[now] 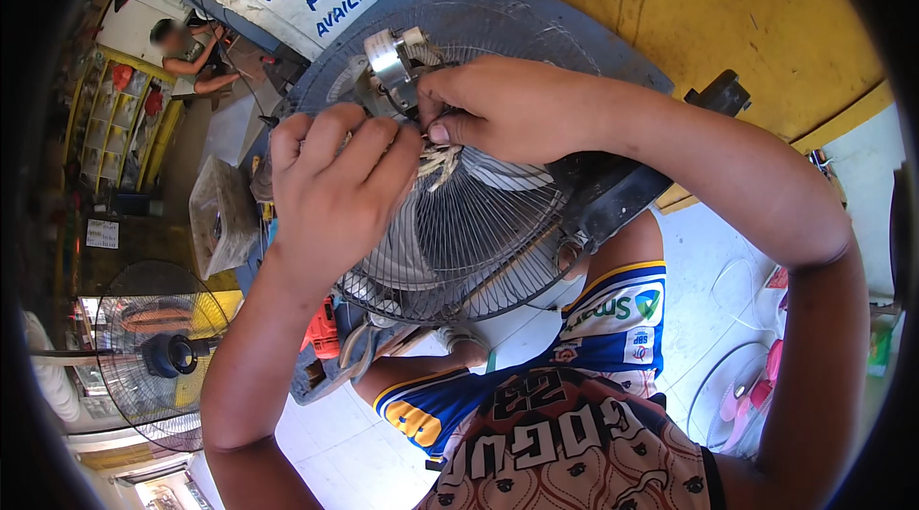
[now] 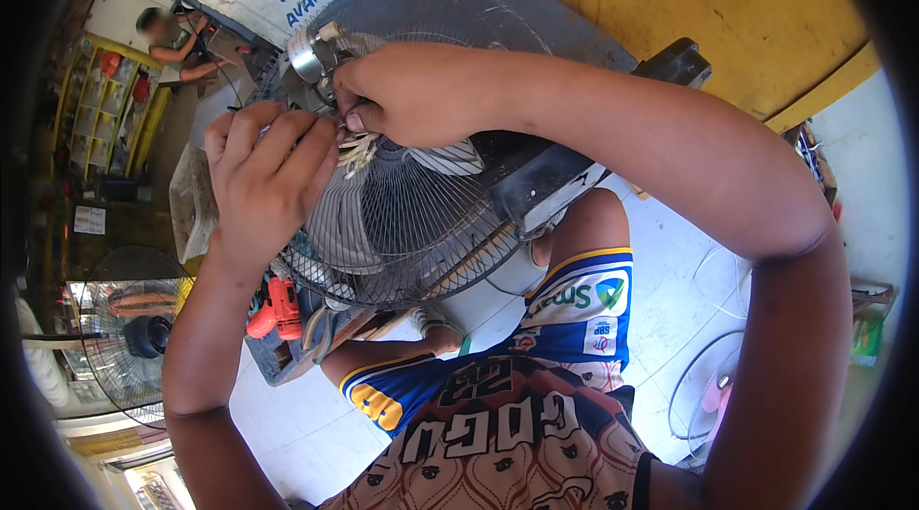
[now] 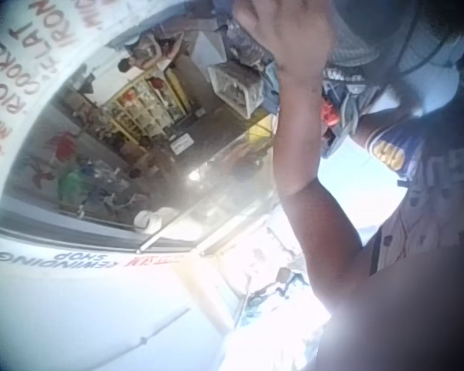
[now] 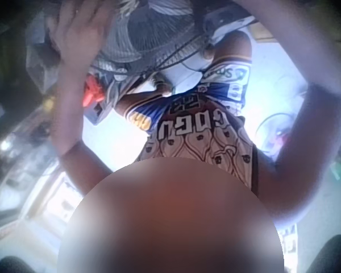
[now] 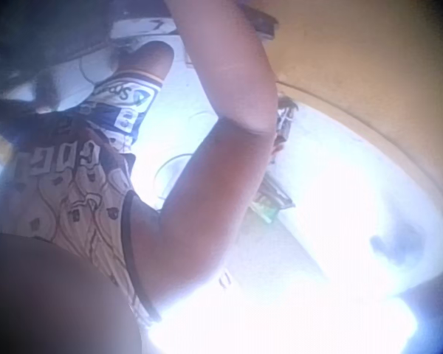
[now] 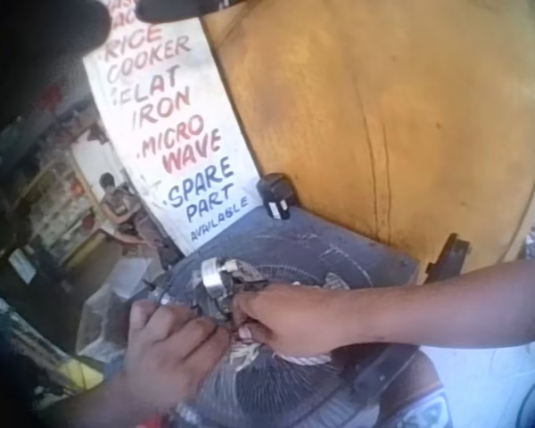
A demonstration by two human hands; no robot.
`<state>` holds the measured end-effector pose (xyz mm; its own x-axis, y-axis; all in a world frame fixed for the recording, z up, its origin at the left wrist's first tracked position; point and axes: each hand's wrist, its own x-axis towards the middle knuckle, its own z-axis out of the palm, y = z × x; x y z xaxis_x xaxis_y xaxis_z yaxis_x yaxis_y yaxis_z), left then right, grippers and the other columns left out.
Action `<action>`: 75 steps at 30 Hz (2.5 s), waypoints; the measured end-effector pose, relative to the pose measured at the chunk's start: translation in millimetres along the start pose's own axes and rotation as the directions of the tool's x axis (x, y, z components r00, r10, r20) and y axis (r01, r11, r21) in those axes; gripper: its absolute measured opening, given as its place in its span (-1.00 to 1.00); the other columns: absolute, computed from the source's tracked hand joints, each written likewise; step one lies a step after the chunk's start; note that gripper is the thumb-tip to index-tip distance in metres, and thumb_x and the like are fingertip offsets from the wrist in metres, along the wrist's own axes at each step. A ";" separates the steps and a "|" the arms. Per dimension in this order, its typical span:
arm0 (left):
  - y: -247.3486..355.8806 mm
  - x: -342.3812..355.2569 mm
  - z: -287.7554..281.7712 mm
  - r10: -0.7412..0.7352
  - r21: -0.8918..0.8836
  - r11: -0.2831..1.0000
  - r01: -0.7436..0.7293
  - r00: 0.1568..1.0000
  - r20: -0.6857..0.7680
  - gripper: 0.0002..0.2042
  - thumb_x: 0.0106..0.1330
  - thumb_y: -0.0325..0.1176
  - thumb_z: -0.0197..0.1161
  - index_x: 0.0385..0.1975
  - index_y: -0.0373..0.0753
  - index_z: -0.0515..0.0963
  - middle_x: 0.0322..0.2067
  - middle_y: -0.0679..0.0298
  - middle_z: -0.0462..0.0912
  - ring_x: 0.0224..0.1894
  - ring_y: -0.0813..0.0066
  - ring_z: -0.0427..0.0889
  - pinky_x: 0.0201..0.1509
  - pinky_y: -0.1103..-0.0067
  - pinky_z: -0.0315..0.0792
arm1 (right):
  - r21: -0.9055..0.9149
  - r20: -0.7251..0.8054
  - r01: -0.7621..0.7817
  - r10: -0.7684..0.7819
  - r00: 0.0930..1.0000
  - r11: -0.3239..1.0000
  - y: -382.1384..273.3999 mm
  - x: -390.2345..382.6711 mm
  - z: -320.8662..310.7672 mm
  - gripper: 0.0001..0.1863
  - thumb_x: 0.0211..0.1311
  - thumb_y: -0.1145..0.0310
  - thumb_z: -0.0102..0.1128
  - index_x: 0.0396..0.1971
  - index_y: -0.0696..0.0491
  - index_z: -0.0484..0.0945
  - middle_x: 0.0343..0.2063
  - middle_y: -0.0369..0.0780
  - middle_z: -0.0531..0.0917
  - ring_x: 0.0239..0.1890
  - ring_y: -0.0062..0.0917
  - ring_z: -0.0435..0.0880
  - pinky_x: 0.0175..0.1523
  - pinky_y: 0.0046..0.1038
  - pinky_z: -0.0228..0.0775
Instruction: The person repairs a fan by stripping wire insulation with scissors, twisting exposed ends, and connecting them to the motor terminals. They repeatedly strip, twist, and attach wires while working on the fan's internal wiring.
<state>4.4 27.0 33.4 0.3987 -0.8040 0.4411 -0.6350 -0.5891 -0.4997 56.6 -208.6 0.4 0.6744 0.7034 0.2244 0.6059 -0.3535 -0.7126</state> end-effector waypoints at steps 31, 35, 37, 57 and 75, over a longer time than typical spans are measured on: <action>12.7 -0.5 -3.6 -0.225 -0.176 0.959 0.221 0.974 0.003 -0.86 0.29 -0.35 0.41 -0.19 -0.14 0.73 -0.17 0.38 0.72 -0.05 0.34 0.63 0.09 0.34 0.36 | 0.015 0.014 0.032 -0.032 0.999 0.999 7.0 1.7 2.1 -0.77 0.54 0.33 0.19 -0.01 0.15 0.65 -0.21 -0.03 0.77 -0.08 -0.07 0.75 0.05 -0.16 0.52; 6.5 -2.3 -3.3 0.016 0.007 1.000 -0.015 0.999 -0.043 -0.81 0.22 -0.33 0.43 -0.17 -0.10 0.74 -0.13 0.43 0.71 -0.04 0.36 0.62 0.10 0.34 0.34 | 0.052 0.073 0.029 -0.032 0.997 0.998 8.1 0.8 0.1 -0.76 0.55 0.32 0.19 0.01 0.15 0.66 -0.18 -0.02 0.77 -0.05 -0.09 0.75 0.07 -0.19 0.52; 7.3 -0.2 -2.4 0.020 0.012 1.000 -0.019 0.999 -0.047 -0.83 0.24 -0.34 0.42 -0.19 -0.14 0.74 -0.20 0.40 0.70 -0.09 0.33 0.63 0.08 0.32 0.38 | 0.064 0.089 0.001 -0.007 0.996 0.998 5.4 0.9 -0.1 -0.78 0.54 0.32 0.20 -0.02 0.14 0.64 -0.20 -0.02 0.76 -0.09 -0.08 0.74 0.03 -0.17 0.51; 10.5 5.2 0.6 -0.086 -0.049 0.995 0.088 0.996 0.037 -0.87 0.25 -0.31 0.41 -0.24 -0.11 0.72 -0.12 0.29 0.76 -0.02 0.30 0.66 0.08 0.35 0.36 | 0.050 0.024 0.046 -0.047 0.999 0.998 13.7 -0.7 1.7 -0.80 0.52 0.34 0.23 -0.09 0.18 0.63 -0.26 -0.03 0.74 -0.13 -0.07 0.72 0.02 -0.18 0.51; -52.1 -239.0 -89.1 -0.899 -0.061 0.260 0.964 0.265 0.347 -0.84 0.50 -0.35 0.33 -0.07 -0.26 0.72 -0.35 0.09 0.79 -0.31 0.41 0.79 -0.17 0.45 0.61 | 0.083 -0.027 -0.033 0.035 0.999 0.996 -2.0 -3.5 5.2 -0.81 0.54 0.39 0.28 -0.02 0.17 0.62 -0.29 -0.20 0.72 -0.23 -0.56 0.65 -0.04 -0.38 0.52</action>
<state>-116.8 257.1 20.5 0.9068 0.2885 0.3075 0.1782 -0.9232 0.3406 50.9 -207.1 -2.4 0.7062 0.6740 0.2168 0.5464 -0.3240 -0.7723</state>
